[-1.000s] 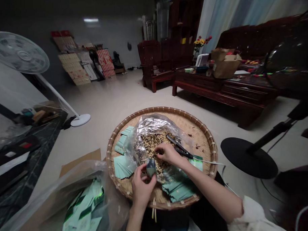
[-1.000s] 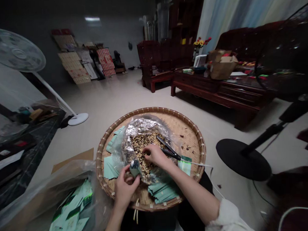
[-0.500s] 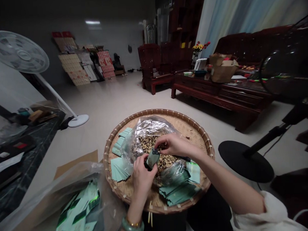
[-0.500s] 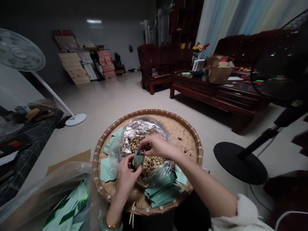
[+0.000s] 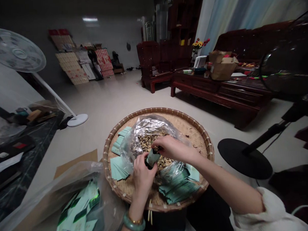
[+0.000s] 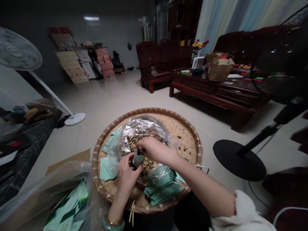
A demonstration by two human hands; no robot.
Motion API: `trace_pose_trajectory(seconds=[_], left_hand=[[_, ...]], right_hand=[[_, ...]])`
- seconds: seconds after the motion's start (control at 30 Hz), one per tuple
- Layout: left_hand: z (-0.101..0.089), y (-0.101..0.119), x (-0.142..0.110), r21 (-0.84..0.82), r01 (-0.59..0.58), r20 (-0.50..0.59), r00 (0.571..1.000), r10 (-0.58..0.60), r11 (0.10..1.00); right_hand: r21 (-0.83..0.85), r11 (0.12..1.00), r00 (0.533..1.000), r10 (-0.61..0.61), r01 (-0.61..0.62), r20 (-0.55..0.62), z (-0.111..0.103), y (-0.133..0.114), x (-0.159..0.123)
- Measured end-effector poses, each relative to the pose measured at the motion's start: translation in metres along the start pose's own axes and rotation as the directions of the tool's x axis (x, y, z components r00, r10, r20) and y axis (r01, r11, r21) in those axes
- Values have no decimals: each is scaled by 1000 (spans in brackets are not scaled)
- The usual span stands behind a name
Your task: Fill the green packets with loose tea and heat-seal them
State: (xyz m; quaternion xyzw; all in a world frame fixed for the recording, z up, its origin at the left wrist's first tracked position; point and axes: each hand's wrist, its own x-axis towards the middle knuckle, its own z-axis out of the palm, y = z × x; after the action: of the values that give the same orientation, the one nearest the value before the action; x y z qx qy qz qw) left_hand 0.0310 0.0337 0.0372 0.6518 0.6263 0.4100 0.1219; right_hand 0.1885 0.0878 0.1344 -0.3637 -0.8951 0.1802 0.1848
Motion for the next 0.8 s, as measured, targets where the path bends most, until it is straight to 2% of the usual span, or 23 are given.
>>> trace_pose_trajectory(seconds=[0.17, 0.27, 0.33, 0.4, 0.43, 0.5, 0.57, 0.7, 0.8], left_hand=[[1, 0, 0, -12, -5, -1, 1000, 5, 1000], [2, -2, 0, -40, 9, -2, 1000, -9, 999], [3, -4, 0, -78, 32, -8, 999, -33, 996], [2, -7, 0, -138, 80, -10, 997, -82, 987], [1, -9, 0, -176, 112, -10, 993, -116, 978], [-3, -13, 0, -258, 177, -1, 983, -183, 950], [-7, -16, 0, -323, 225, 11, 972, -234, 919], [-13, -20, -2, -359, 260, 19, 962, -272, 896], [-13, -22, -3, -354, 267, 37, 962, -271, 896]], right_hand=[[-1, 1000, 999, -14, 14, -46, 5, -5, 1], [73, 997, 997, -30, 35, -74, 2, -7, 1], [156, 988, 989, 18, 5, -150, 1, -3, 0], [210, 974, 977, 124, -86, -175, 5, 7, -2], [212, 966, 972, 180, -146, -151, 9, 13, -3], [141, 958, 968, 251, -249, 4, 22, 26, -6], [45, 965, 962, 253, -258, 104, 41, 35, -7], [-87, 961, 955, 273, -264, 113, 76, 42, -2], [-110, 949, 945, 306, -294, 115, 90, 41, 5]])
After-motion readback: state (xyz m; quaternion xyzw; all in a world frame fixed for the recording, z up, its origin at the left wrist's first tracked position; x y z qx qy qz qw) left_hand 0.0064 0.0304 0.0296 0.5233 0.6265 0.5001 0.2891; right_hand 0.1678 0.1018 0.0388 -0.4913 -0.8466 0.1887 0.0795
